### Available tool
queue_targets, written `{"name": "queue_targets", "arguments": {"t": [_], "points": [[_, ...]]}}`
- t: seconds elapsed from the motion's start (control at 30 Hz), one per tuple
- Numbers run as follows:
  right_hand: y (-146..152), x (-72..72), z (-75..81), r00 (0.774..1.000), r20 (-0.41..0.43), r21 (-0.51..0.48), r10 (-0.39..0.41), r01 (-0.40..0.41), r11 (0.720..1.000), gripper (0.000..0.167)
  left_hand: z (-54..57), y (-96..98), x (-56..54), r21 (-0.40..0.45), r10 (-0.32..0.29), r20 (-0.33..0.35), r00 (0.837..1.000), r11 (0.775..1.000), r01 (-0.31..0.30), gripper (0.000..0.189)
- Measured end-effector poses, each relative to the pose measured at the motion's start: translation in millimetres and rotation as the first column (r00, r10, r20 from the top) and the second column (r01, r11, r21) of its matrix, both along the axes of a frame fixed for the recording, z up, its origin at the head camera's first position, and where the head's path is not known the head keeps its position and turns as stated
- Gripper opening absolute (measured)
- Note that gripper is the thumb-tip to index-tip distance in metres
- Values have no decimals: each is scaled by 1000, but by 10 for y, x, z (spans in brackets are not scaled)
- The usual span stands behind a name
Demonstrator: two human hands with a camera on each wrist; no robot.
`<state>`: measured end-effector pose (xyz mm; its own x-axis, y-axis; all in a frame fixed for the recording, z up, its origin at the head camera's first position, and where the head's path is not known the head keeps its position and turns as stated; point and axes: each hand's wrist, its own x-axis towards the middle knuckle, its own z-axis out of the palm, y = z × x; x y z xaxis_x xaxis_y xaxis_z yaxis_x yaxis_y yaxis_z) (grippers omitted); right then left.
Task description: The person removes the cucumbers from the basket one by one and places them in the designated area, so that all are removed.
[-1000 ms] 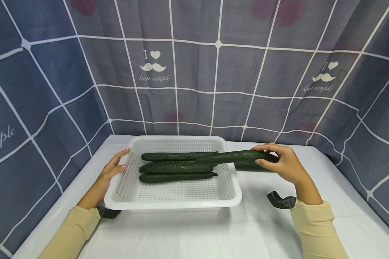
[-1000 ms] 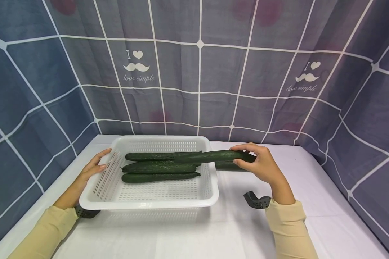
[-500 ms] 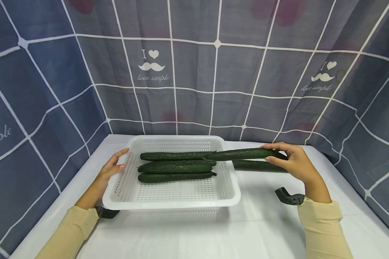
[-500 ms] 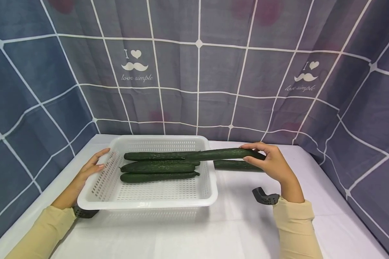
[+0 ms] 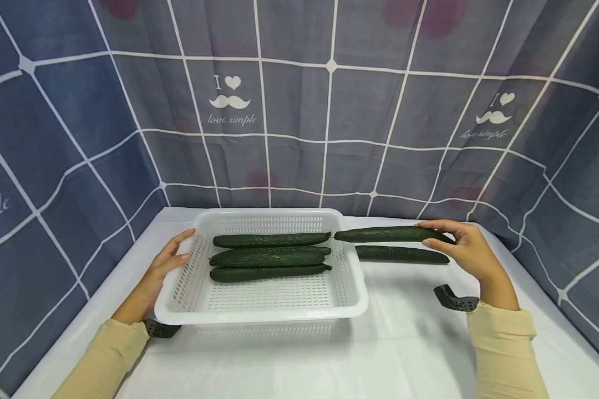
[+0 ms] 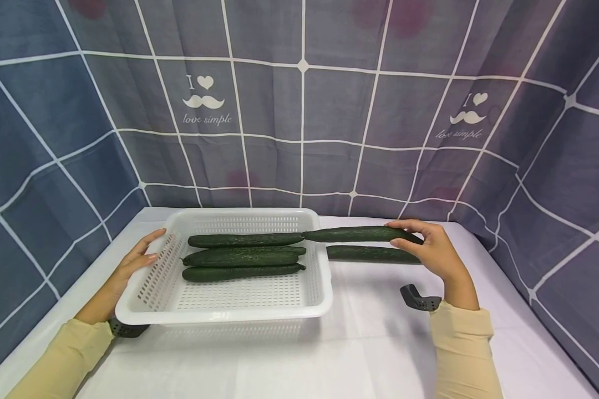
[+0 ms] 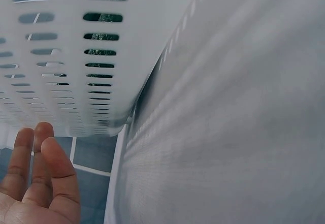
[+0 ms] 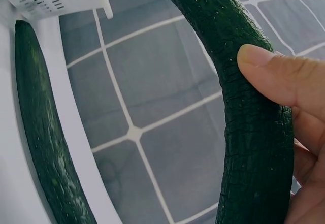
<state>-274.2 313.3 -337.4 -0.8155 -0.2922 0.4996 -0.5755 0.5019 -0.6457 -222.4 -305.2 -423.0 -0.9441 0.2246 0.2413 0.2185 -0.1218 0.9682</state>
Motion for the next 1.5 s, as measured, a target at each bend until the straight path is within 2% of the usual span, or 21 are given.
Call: {"name": "queue_targets", "arguments": {"t": [0.5,0.77,1.17,1.5], "points": [[268,-61,-142,998,22,-61,-63,65,996,36,-1,-1,12,-20,15,9,1000,1000,-15,55],[338,-72,-202,995,38,-55,-93,95,994,35,1,5,13,-21,33,13,999,999,-33,56],[370,-157,-353,989,120,-82,-87,97,992,33,-6,0,8,-29,35,9,999,999,-35,57],[290,-249,-508,983,153,-32,-99,105,994,35,-17,11,-6,-13,40,-4,999,999,-40,57]]}}
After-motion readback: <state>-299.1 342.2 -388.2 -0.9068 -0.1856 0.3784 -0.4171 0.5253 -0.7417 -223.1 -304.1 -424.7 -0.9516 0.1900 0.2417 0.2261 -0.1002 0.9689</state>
